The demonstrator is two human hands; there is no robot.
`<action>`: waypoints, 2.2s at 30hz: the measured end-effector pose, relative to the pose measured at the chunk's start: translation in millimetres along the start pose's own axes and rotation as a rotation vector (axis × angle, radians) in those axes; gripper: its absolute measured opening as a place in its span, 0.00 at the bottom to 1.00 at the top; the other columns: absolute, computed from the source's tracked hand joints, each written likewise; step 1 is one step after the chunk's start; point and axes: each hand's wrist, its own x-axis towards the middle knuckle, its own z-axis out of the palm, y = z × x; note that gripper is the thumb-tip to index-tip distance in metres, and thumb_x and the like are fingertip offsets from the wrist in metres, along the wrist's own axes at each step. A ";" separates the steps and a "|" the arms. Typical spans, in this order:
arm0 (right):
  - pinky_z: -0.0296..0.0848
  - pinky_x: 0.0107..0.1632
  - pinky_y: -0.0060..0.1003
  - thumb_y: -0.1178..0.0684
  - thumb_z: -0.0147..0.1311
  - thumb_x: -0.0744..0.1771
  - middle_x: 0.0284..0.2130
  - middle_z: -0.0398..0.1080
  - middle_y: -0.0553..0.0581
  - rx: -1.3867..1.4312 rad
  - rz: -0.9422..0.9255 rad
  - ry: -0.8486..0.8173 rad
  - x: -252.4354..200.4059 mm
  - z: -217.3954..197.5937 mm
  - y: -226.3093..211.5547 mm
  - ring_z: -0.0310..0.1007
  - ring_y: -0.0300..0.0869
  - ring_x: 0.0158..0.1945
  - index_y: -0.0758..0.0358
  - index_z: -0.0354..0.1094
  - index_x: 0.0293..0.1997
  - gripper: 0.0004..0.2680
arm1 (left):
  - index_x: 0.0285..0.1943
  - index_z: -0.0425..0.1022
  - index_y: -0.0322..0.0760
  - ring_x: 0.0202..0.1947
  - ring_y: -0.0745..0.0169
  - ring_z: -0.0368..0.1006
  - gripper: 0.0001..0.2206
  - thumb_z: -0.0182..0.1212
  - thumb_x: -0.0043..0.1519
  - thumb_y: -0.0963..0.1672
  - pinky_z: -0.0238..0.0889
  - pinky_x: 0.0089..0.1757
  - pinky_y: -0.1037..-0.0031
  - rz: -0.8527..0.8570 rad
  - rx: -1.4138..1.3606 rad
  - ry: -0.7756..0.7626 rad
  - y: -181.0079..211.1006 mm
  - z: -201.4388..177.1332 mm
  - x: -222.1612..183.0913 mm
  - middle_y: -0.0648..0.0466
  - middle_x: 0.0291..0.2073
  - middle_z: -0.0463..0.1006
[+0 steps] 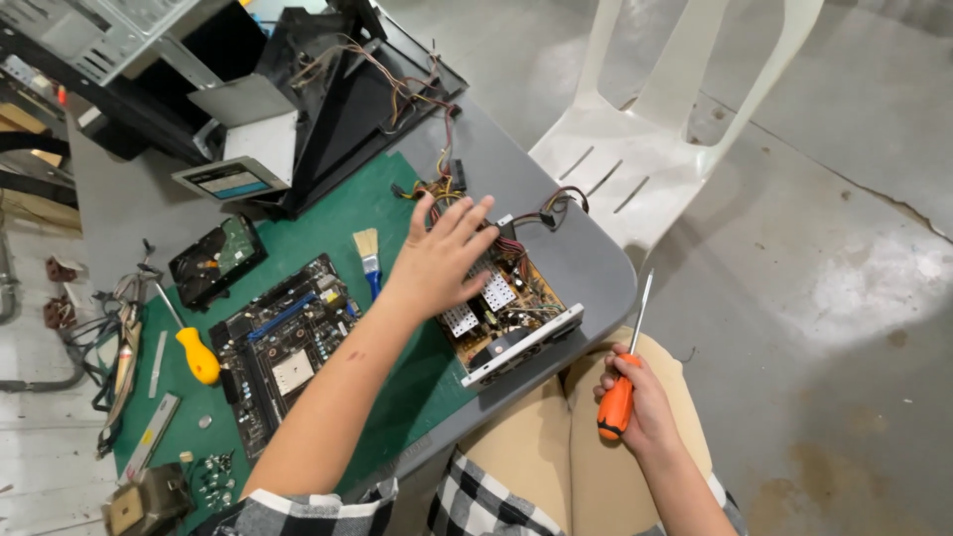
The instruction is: Inspecting and disassembling the internal components of a computer power supply unit on a repair bench.
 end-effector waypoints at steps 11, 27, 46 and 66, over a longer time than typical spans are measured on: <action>0.73 0.45 0.40 0.57 0.46 0.69 0.49 0.63 0.52 -0.132 -0.925 0.022 -69.0 -6.5 27.3 0.65 0.37 0.35 0.50 0.50 0.66 0.17 | 0.66 0.73 0.54 0.65 0.58 0.70 0.15 0.51 0.71 0.51 0.30 0.65 0.51 -0.331 0.155 0.394 42.1 -44.0 -173.0 0.55 0.70 0.69; 0.76 0.43 0.62 0.63 0.53 0.62 0.52 0.60 0.72 -1.700 -1.071 -0.529 -73.0 191.5 129.8 0.72 0.73 0.47 0.75 0.66 0.66 0.22 | 0.51 0.80 0.54 0.57 0.61 0.71 0.09 0.56 0.65 0.49 0.25 0.62 0.45 -1.064 0.524 0.223 70.7 16.4 -455.9 0.57 0.63 0.76; 0.62 0.61 0.58 0.51 0.62 0.64 0.65 0.61 0.76 -1.588 -1.548 -0.559 -52.5 126.6 161.7 0.65 0.69 0.62 0.68 0.64 0.68 0.24 | 0.74 0.61 0.36 0.64 0.31 0.58 0.38 0.77 0.56 0.48 0.41 0.57 0.38 -1.426 0.102 0.163 49.6 -11.0 -422.1 0.36 0.69 0.56; 0.76 0.52 0.46 0.56 0.48 0.66 0.57 0.71 0.57 -1.400 -1.699 -0.598 -53.7 128.5 165.0 0.74 0.50 0.56 0.51 0.75 0.47 0.09 | 0.48 0.78 0.45 0.47 0.59 0.76 0.07 0.62 0.63 0.41 0.40 0.61 0.57 -0.626 -0.142 0.778 -2.1 45.5 -124.6 0.54 0.53 0.77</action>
